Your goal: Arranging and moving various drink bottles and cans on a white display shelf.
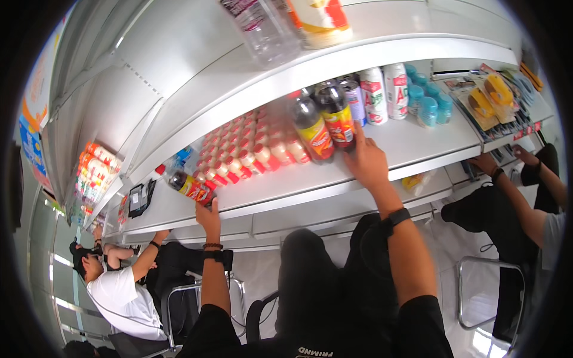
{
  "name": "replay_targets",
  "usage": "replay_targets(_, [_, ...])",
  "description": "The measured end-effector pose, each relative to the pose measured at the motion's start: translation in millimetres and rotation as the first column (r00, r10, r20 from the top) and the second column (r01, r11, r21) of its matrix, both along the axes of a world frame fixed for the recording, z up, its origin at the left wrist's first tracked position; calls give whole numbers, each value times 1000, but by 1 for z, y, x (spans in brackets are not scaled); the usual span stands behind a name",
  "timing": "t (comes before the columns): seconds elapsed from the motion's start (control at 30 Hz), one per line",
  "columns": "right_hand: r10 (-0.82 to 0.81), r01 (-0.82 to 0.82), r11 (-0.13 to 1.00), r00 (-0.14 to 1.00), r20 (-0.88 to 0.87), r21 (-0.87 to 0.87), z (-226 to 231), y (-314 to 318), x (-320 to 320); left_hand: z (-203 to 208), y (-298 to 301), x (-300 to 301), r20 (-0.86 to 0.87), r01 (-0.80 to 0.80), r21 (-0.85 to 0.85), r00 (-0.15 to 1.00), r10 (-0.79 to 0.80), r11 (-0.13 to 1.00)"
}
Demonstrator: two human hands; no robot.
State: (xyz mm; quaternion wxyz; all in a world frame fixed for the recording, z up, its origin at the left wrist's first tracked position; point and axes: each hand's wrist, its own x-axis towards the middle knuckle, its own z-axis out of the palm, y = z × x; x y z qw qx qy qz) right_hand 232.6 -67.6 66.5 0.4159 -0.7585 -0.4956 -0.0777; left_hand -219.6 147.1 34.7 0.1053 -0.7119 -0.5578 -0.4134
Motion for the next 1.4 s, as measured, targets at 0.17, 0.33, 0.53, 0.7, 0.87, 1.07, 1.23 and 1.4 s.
replay_targets(0.17, [-2,2,1000,1000,0,-31,5,-8,9,-21,-24,37,-8,-25,48,1000,25,999])
replay_targets(0.33, [-12,13,998,1000,7,-63,28,-2,4,-7,-119,161,59,349,-19,936,-347,937])
replay_targets(0.53, [-38,39,994,999,20,-102,-6,2,3,41,-168,309,244,534,-73,828,-504,842])
replay_targets(0.7, [21,-20,997,1000,13,-72,-11,10,-2,58,-147,327,312,406,-34,872,-376,913])
replay_targets(0.87, [-9,17,996,996,84,-91,-10,7,7,69,-153,294,402,524,3,779,-481,852])
replay_targets(1.07, [-5,12,999,987,161,-37,-13,7,18,64,-159,227,355,451,-17,837,-417,892])
replay_targets(1.23, [0,5,999,987,163,-31,-15,8,12,63,-124,161,352,241,-19,910,-220,970])
replay_targets(1.4, [-15,22,999,988,153,-43,-18,9,12,67,-100,106,287,86,-59,956,-65,995])
